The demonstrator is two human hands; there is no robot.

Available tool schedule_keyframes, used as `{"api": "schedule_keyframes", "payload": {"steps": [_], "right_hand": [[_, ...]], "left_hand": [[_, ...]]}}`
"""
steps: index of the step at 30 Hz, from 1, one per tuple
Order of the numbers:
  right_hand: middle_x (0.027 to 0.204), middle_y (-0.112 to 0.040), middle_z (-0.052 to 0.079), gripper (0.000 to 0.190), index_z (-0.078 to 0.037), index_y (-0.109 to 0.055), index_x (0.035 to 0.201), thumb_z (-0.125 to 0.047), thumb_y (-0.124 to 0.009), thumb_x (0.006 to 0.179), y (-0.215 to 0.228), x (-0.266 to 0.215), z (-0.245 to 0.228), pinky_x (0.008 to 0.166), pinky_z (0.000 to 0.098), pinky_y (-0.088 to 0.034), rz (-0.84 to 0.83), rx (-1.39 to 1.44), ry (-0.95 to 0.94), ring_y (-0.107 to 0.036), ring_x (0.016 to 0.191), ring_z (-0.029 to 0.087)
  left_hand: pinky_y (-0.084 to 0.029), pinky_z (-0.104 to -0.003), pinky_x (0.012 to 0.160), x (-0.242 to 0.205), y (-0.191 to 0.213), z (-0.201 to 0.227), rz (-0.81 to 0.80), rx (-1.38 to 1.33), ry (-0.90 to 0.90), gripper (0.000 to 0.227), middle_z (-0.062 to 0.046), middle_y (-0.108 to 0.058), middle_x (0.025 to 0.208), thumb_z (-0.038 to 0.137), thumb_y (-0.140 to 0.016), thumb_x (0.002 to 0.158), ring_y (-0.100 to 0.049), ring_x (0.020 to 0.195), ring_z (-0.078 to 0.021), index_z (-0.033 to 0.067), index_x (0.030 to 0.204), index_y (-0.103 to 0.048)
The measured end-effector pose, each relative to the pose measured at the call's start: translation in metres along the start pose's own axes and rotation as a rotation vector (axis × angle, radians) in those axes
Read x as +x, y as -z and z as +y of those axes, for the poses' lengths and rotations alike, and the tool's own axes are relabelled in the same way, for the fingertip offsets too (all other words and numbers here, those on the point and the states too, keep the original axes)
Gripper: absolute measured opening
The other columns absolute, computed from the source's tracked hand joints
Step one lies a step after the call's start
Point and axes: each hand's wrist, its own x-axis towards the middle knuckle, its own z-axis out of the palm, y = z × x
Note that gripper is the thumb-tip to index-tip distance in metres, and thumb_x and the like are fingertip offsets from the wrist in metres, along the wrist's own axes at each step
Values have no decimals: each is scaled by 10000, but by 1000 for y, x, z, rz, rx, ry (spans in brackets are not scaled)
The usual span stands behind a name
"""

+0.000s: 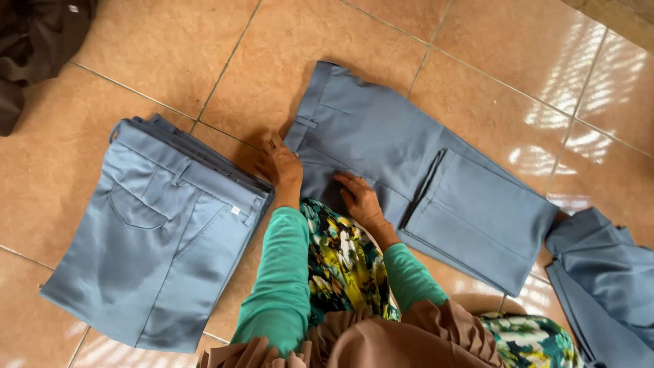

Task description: Folding grey trousers into a neat stack while sitting on the floor.

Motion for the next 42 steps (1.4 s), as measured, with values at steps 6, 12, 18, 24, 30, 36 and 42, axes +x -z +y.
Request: {"api": "schedule_keyframes", "payload": {"steps": [6,12,18,24,30,36,42], "right_hand": [[1020,-754,87,335,-174,-774,1174,22,-677,920,79,-40,53,856,382,-581,434,81,-363,-706,959,267],[997,-670,32,312,-250,-781,1114,-28,-651,937,200,-150,150,790,366,-563,782,-394,-666,-680,931,230],[1303,-530,62,463,-356,-571,1353,-518,-704,940,276,-285,260,876,704,-468,654,-659,-1295,-486,1201,362],[1284,-616,262,776,-263,-504,1510,-150,-872,837,315,-294,257,816,693,-508,721,203,-1218,-612,1116,522],[1144,-719,72,623,-50,-568,1460,-144,-663,852,375,-222,58,722,146,-564,787,849,-834,-692,811,102],[1107,-726,37,555,-45,-581,1432,-65,-609,878,386,-188,-34,715,118,-527,778,900,-627,-668,770,54],[1086,-723,7,521,-51,-642,1355,-15,-625,836,365,-132,-78,782,130,-468,770,739,-614,-619,806,43]], "left_hand": [[-319,-471,940,-38,-3,79,341,184,-424,604,-111,-436,1292,46,-605,808,-411,1165,-286,171,1379,-456],[-593,-477,787,-167,-110,159,-482,-160,-504,297,-27,-706,1027,425,-591,962,-730,993,-285,299,1226,-538],[-565,-449,878,-250,-112,168,-455,-108,-551,508,-88,-530,1145,143,-553,1017,-651,1066,-307,225,1461,-319],[-603,-412,859,-247,-109,151,-419,-180,-514,440,-61,-547,1131,87,-542,1017,-694,1027,-283,330,1364,-423],[-550,-481,881,-264,-106,154,-239,-198,-604,645,-185,-405,1387,-101,-651,770,-555,1093,-401,151,1348,-514],[-513,-432,778,-298,-120,191,-247,-213,-744,423,-135,-502,1178,64,-608,892,-563,904,-308,91,1312,-570],[-518,-364,711,-313,-153,214,-753,-576,-697,490,-114,-663,1028,124,-649,884,-629,800,-249,67,1365,-579]]}}
